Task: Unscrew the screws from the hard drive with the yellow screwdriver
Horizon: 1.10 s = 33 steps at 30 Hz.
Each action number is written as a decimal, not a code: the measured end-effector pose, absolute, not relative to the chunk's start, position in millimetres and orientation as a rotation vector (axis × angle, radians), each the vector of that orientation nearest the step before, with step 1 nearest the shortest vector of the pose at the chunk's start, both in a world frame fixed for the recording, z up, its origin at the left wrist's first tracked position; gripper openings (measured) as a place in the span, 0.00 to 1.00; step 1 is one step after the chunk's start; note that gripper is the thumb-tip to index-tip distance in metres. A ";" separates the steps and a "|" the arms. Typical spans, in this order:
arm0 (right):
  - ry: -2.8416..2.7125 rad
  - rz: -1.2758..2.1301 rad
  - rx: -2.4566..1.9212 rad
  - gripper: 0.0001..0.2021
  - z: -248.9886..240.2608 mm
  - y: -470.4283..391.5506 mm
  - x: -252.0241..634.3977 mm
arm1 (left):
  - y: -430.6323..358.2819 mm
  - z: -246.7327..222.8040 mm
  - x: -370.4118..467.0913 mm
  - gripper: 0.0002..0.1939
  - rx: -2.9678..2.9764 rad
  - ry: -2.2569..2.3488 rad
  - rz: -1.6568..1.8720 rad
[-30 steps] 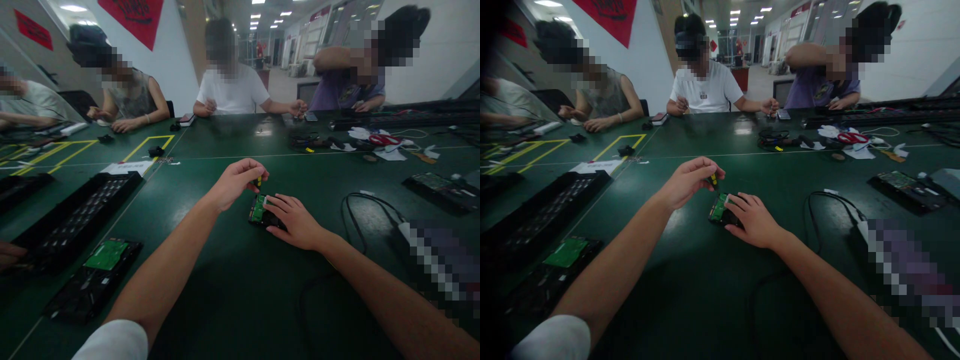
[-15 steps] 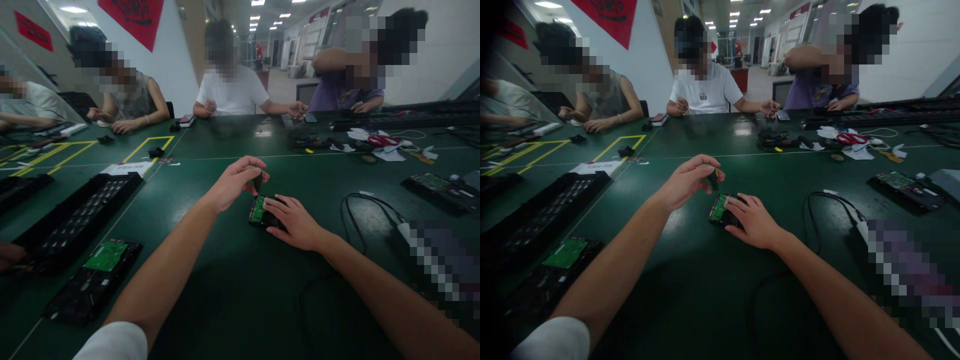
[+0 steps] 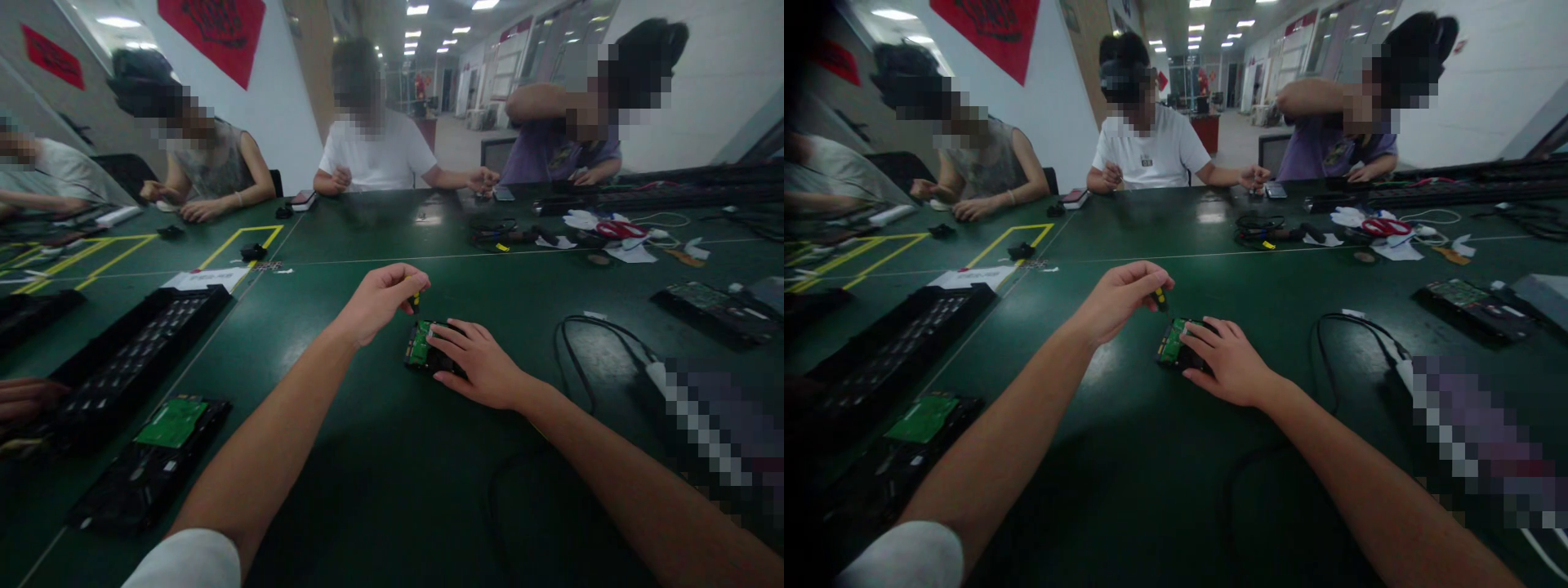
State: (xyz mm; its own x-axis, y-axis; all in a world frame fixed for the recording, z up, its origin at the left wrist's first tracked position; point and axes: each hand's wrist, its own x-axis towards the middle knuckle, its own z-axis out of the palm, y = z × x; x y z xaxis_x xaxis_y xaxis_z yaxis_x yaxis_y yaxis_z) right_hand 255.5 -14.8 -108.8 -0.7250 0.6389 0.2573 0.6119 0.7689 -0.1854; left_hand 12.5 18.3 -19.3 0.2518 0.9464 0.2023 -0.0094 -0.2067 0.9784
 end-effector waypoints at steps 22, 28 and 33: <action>-2.667 0.117 -0.966 0.31 -107.9 -15.1 254.8 | 11.5 -14.4 14.2 0.12 1.431 0.780 1.063; -2.675 0.134 -0.974 0.31 -106.6 -15.0 255.3 | 14.5 -16.1 13.1 0.11 1.476 0.824 1.066; -2.684 0.132 -0.976 0.32 -108.3 -14.1 255.5 | 17.7 -19.2 11.1 0.12 1.547 0.883 1.100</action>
